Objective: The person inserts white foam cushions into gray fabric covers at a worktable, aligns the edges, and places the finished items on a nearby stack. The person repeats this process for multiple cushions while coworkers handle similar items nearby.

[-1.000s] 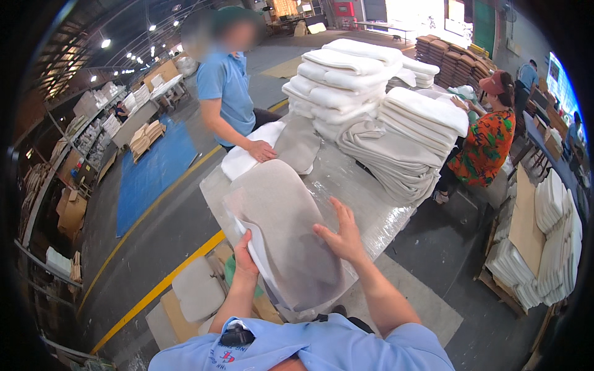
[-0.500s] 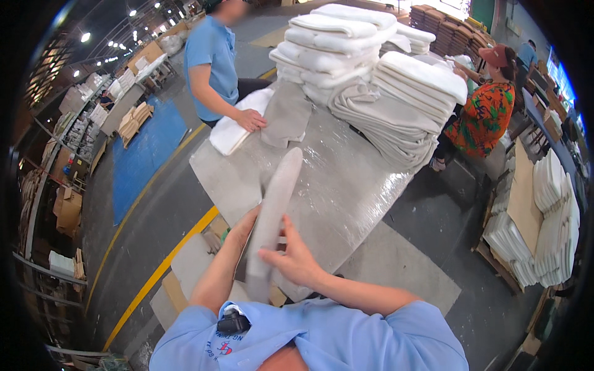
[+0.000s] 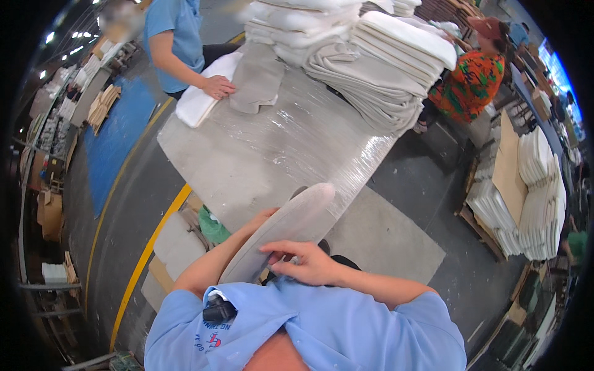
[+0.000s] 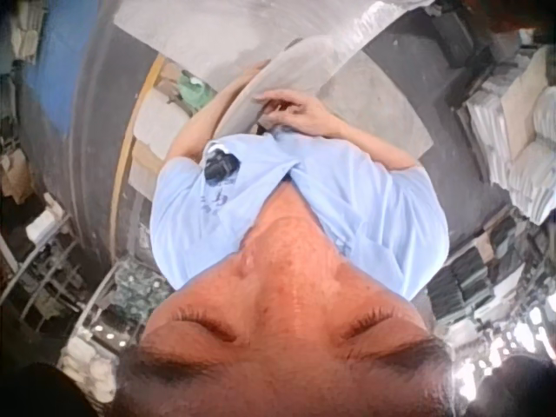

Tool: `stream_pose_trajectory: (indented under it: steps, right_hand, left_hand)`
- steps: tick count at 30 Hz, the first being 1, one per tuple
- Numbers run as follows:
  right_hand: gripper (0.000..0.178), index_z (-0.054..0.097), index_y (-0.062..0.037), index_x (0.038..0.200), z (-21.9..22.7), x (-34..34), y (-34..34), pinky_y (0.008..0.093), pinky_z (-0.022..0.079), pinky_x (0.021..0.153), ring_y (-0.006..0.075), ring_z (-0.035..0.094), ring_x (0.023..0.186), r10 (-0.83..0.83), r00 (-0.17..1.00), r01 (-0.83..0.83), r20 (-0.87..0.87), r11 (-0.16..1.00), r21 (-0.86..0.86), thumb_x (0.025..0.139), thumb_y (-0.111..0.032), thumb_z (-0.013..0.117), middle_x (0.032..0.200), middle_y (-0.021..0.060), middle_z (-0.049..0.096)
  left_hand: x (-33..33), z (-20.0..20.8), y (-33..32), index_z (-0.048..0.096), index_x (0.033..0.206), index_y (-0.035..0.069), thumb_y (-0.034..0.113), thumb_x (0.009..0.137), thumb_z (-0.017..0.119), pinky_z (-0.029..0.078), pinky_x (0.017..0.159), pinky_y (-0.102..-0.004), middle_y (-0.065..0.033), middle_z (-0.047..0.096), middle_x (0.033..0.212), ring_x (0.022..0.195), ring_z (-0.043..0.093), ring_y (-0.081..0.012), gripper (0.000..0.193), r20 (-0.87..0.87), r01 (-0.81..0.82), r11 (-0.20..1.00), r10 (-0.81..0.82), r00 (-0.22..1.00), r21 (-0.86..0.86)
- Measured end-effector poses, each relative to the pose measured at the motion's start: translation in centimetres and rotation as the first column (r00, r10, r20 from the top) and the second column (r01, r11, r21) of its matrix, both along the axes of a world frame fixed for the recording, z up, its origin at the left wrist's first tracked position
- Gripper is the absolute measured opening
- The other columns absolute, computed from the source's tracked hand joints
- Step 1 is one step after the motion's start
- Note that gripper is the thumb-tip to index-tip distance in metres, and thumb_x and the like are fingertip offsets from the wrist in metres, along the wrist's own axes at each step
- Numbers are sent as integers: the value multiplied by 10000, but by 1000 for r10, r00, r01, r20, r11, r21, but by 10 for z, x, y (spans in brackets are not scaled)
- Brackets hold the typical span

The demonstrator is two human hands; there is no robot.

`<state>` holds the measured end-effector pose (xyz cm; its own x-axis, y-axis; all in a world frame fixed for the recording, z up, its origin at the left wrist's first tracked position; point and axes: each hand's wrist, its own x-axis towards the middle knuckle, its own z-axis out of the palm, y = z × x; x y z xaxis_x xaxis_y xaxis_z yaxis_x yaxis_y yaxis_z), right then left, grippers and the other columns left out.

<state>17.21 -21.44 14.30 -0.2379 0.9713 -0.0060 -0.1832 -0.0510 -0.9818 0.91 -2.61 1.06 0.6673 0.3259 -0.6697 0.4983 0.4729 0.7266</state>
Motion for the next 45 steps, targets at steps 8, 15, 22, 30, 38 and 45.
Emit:
stream_pose_trajectory:
  steps: [8, 15, 22, 30, 38, 45]
  right_hand:
    - [694, 403, -142, 1584, -119, 71, -38, 410, 511, 1029, 207, 596, 1274, -651, 743, 410, -155, 625, -664, 990, -203, 757, 1456, 61, 573]
    - [753, 373, -126, 1597, -157, 57, -30, 438, 507, 1080, 227, 581, 1334, -569, 690, 332, -447, 798, -503, 966, -177, 780, 1495, 65, 554]
    - [560, 536, -56, 1461, -183, 39, -46, 465, 548, 1046, 255, 665, 1225, -760, 462, 507, -456, 649, -568, 973, -168, 787, 1383, 103, 664]
    - [502, 539, -34, 1458, -184, 18, -52, 541, 520, 1080, 339, 662, 1224, -928, 313, 420, -203, 326, -847, 1029, -228, 714, 1365, 140, 676]
    - [527, 525, 14, 1474, -228, 30, -28, 555, 458, 1147, 359, 562, 1371, -981, 87, 301, -171, 190, -935, 1128, -382, 486, 1491, 193, 593]
    - [556, 536, 18, 1476, -248, 17, -13, 516, 495, 1114, 343, 620, 1306, -997, 73, 338, 2, 23, -941, 1121, -409, 492, 1464, 192, 619]
  left_hand:
    - [55, 37, -14, 642, 1385, 22, 345, 1139, 512, 582, 844, -308, -83, 756, 1146, 944, 712, -142, 426, 79, -1, 994, 10, 997, -111]
    - [73, -17, -42, 698, 1285, 24, 307, 1139, 524, 524, 833, -285, -22, 728, 1052, 918, 633, -96, 363, 208, -46, 934, -30, 978, 354]
    - [85, -10, -37, 709, 1173, 15, 264, 1138, 512, 479, 778, -289, -13, 698, 932, 865, 574, -99, 319, 135, -66, 905, 9, 991, 421]
    - [79, -63, -22, 722, 1156, 42, 404, 1088, 569, 523, 745, -379, -128, 744, 892, 807, 675, -207, 399, -159, 256, 729, -201, 966, 635]
    - [109, -62, -27, 720, 1213, 65, 502, 1055, 526, 537, 873, -562, -284, 745, 1025, 1038, 717, -469, 503, -386, 455, 605, -251, 888, 654]
    - [112, -46, -51, 699, 1063, 83, 463, 1073, 525, 528, 755, -593, -259, 730, 888, 876, 696, -510, 418, -448, 414, 554, -82, 890, 722]
